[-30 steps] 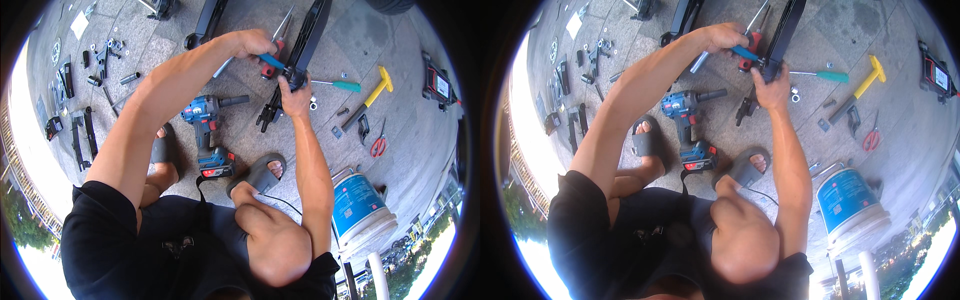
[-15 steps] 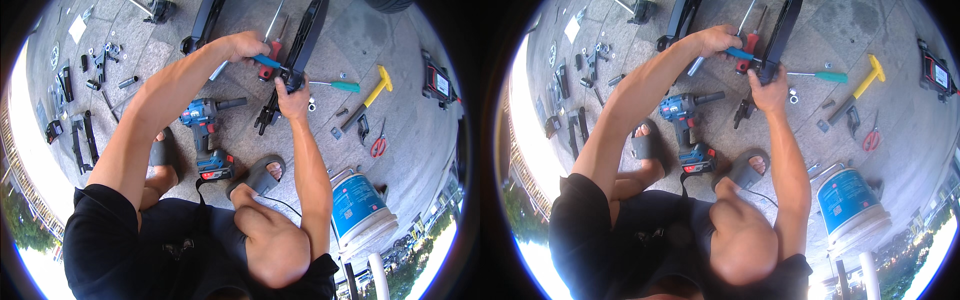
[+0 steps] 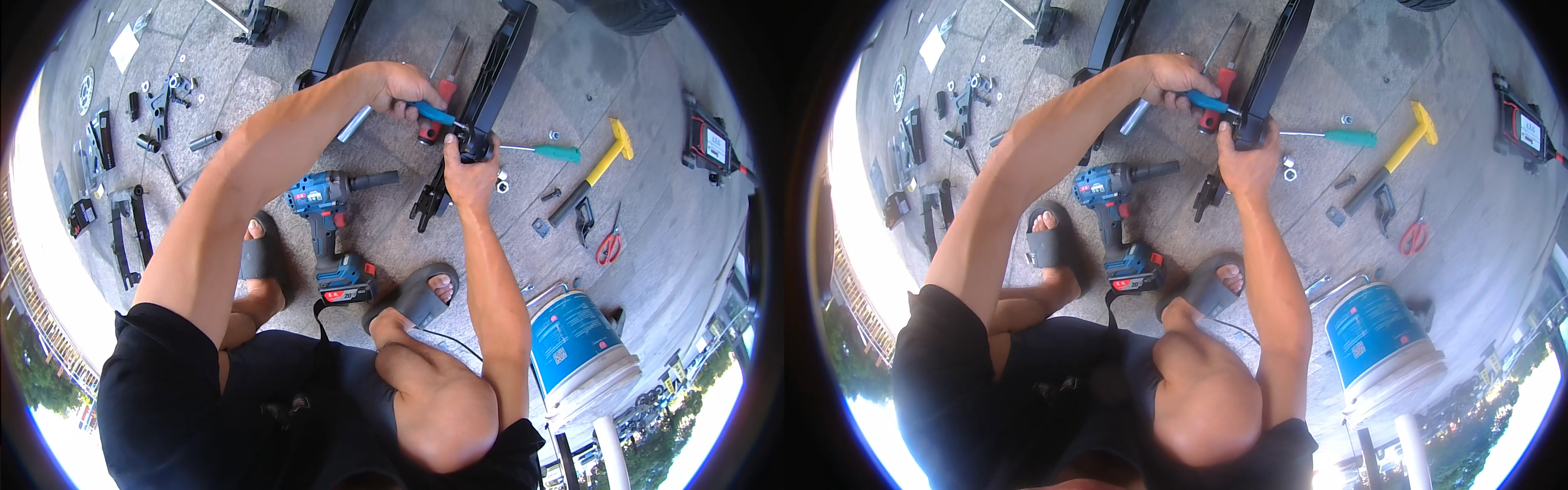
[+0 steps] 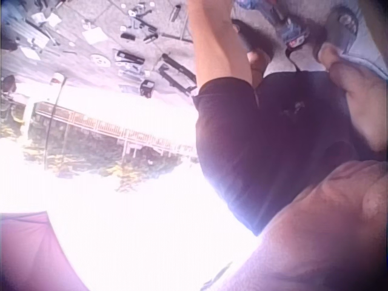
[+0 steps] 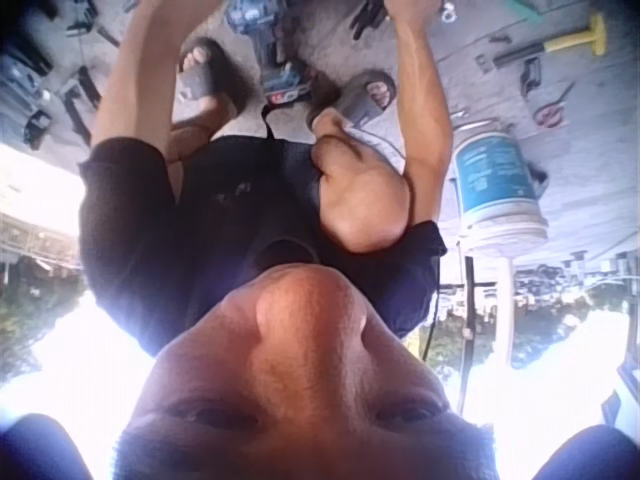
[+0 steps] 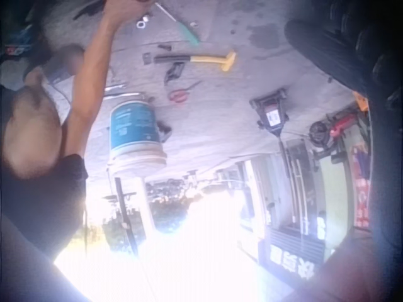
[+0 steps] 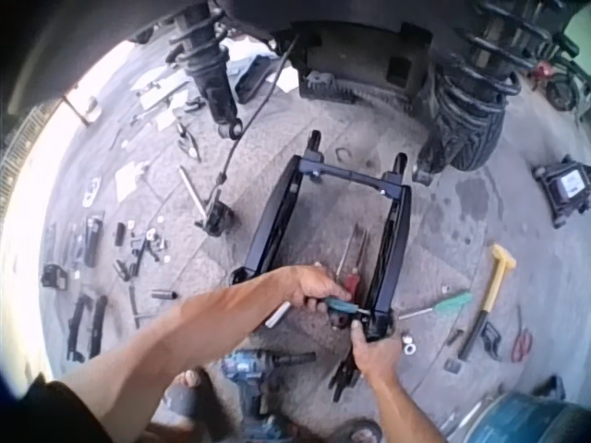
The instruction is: The person assembles a motorcycle suspension component on the floor. They use a screwdriver to tighten bolts, insert a metal rod, and attach a spring assembly to the frame.
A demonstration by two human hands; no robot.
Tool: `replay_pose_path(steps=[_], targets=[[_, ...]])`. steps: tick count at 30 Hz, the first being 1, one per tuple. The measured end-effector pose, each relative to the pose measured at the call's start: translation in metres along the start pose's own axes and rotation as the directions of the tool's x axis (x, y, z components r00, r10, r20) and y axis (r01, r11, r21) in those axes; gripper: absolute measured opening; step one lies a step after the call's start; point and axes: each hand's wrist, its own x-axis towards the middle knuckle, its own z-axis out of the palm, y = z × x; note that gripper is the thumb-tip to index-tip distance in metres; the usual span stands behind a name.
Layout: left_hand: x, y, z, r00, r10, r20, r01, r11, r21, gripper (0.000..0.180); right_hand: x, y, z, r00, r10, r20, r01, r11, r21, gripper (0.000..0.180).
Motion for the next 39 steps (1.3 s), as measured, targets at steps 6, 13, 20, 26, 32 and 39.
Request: replay_pose_path(steps=[6, 13, 20, 26, 32, 39], targets=[[0.007, -0.031, 0.015, 0.933, 0.319, -0.163, -0.327, 0.945, -0.022, 0.022, 0.001, 0.0, 0.0, 1.0, -0.022, 0.011, 0.022, 1.0, 0.012, 0.063], [-0.004, -0.017, 0.008, 0.953, 0.295, -0.067, -0.29, 0.954, 0.078, 0.022, -0.001, -0.006, -0.002, 0.997, 0.044, 0.059, -0.054, 0.984, 0.168, 0.063], [-0.01, 0.008, 0.009, 0.994, 0.111, 0.011, -0.111, 0.975, 0.195, 0.023, 0.001, 0.0, 0.001, 1.0, -0.008, 0.003, 0.008, 1.0, 0.02, 0.063], [-0.008, 0.011, 0.003, 0.994, -0.051, 0.1, 0.021, 0.96, 0.279, 0.027, 0.001, -0.002, 0.0, 1.0, -0.008, 0.01, 0.007, 0.997, 0.075, 0.059], [-0.002, -0.008, 0.008, 0.867, 0.489, 0.1, -0.404, 0.57, 0.716, 0.019, 0.003, 0.001, 0.0, 0.999, -0.032, -0.001, 0.032, 0.999, 0.03, 0.058], [-0.011, -0.038, 0.021, 0.52, 0.829, 0.206, -0.309, -0.042, 0.95, 0.022, 0.001, 0.002, 0.002, 0.999, -0.054, -0.007, 0.054, 0.998, 0.04, 0.063]])
